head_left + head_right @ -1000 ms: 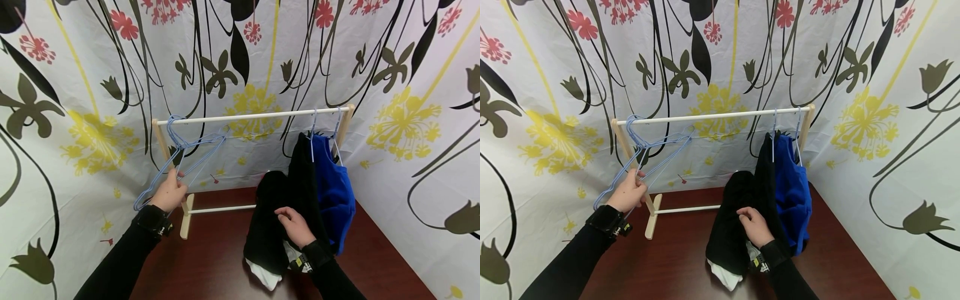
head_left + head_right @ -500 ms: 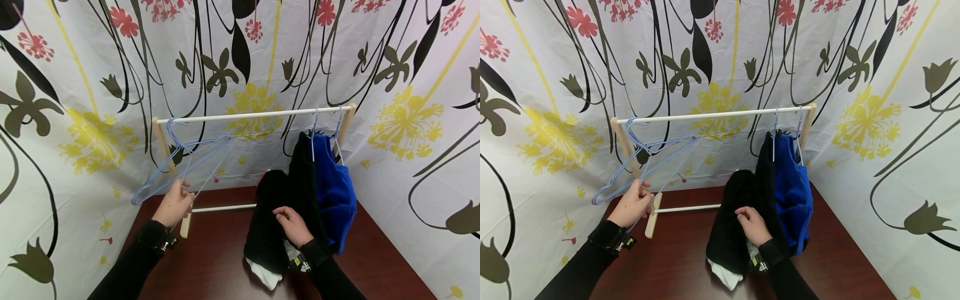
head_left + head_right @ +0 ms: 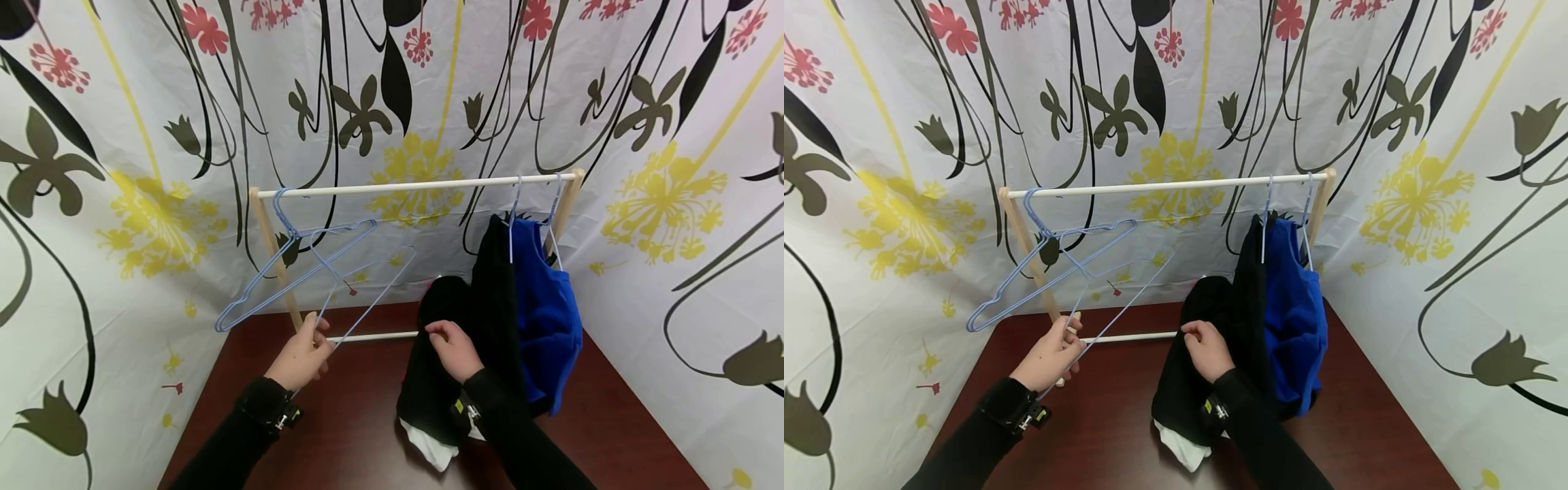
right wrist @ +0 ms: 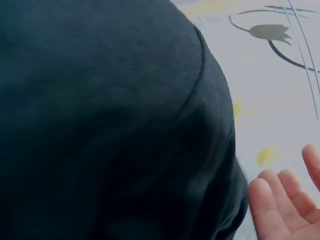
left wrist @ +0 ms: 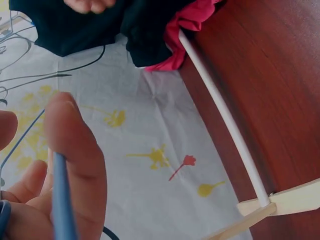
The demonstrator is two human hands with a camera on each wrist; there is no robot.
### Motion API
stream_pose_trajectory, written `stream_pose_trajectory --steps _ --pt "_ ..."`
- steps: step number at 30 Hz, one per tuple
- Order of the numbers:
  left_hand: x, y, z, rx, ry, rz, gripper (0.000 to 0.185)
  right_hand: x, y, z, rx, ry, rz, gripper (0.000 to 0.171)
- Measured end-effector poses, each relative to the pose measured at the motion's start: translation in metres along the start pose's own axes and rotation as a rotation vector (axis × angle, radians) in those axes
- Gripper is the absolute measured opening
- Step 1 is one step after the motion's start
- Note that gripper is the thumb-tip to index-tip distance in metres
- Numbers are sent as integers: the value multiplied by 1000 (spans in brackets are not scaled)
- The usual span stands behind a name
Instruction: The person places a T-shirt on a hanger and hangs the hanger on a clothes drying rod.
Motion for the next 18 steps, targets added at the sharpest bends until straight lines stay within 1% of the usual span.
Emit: stream_pose_trajectory --steps 3,5,10,13,15,18 --pt "-3 -3 0 -7 -9 -4 32 -13 -12 -16 -2 76 60 21" --pt "-5 -4 -1 -9 -8 -7 32 -22 -20 -26 -26 118 116 22" --pt "-3 -6 -2 2 -13 10 33 -31 -42 -55 -133 158 344 25" --pt "-2 -10 -2 3 -15 27 33 -26 -52 -70 -216 165 442 38" --pt "-1 -13 -3 -5 -16 29 32 -19 -57 -78 -260 161 482 50" --pt "-2 -19 -3 -22 -22 30 32 -5 -57 -86 -305 121 506 66"
Point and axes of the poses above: each hand's wrist, its own z-axis away from the middle knuckle, its own y-axis out of the back of the hand, x = y × z, the point moved 4 cm from there along -z, towards the middle knuckle
